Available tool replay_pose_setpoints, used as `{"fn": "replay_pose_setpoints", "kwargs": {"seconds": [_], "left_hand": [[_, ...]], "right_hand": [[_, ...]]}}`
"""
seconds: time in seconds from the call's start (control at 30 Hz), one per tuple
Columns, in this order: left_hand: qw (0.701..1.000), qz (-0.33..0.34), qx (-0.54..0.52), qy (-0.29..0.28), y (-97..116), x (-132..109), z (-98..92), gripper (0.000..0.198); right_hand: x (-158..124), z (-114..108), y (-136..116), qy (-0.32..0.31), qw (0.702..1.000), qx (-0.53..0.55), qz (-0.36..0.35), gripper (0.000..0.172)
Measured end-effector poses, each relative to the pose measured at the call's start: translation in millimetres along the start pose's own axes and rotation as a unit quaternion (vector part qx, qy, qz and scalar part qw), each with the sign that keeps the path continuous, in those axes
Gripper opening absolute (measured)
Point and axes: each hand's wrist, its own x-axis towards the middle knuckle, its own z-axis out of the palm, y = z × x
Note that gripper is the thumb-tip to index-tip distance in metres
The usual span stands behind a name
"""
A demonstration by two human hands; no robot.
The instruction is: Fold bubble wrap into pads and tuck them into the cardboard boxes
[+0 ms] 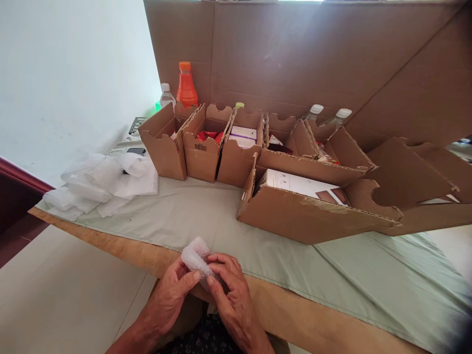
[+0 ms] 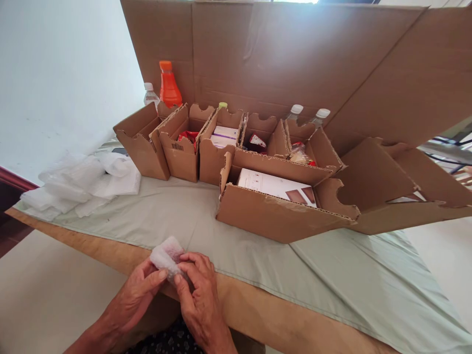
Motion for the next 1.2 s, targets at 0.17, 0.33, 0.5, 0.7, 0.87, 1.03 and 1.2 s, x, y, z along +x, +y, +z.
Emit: {"fn": "replay_pose_setpoints", "kwargs": {"seconds": [0.17, 0.33, 0.5, 0.7, 0.87, 1.03, 1.2], "left_hand": [[1.0, 0.004, 0.031, 0.005, -7, 4, 6.5, 0.041], [0.97, 0.037, 0.235, -0.052, -4, -4, 14.4, 0.037], [0.945, 0.04, 0.299, -0.125, 2, -4, 24.1, 0.043], [0.933, -0.053, 0.261, -0.241, -1, 1, 25.1, 0.044], [0.904, -0.05, 0.332, -0.266, 5, 2, 33.5, 0.025], [0.91, -0.022, 0.322, -0.262, 10, 10, 22.8, 0.037], [0.96, 0.054, 0.25, -0.112, -13, 25, -0.1, 0.041]], "right_hand": [[-12, -15, 4, 0.052, 0.998, -0.007, 0.029, 0.037], [-7, -38, -12, 0.002, 0.999, 0.024, 0.025, 0.054], [-2, -45, -28, 0.029, 0.998, 0.049, -0.022, 0.014], [-10, -65, -34, 0.0, 0.999, 0.048, 0.015, 0.031], [-12, -87, -42, -0.098, 0.993, -0.068, 0.025, 0.018], [-8, -133, -45, -0.003, 0.994, -0.105, -0.012, 0.009], [29, -199, -74, 0.255, 0.959, -0.127, 0.007, 0.027]]}}
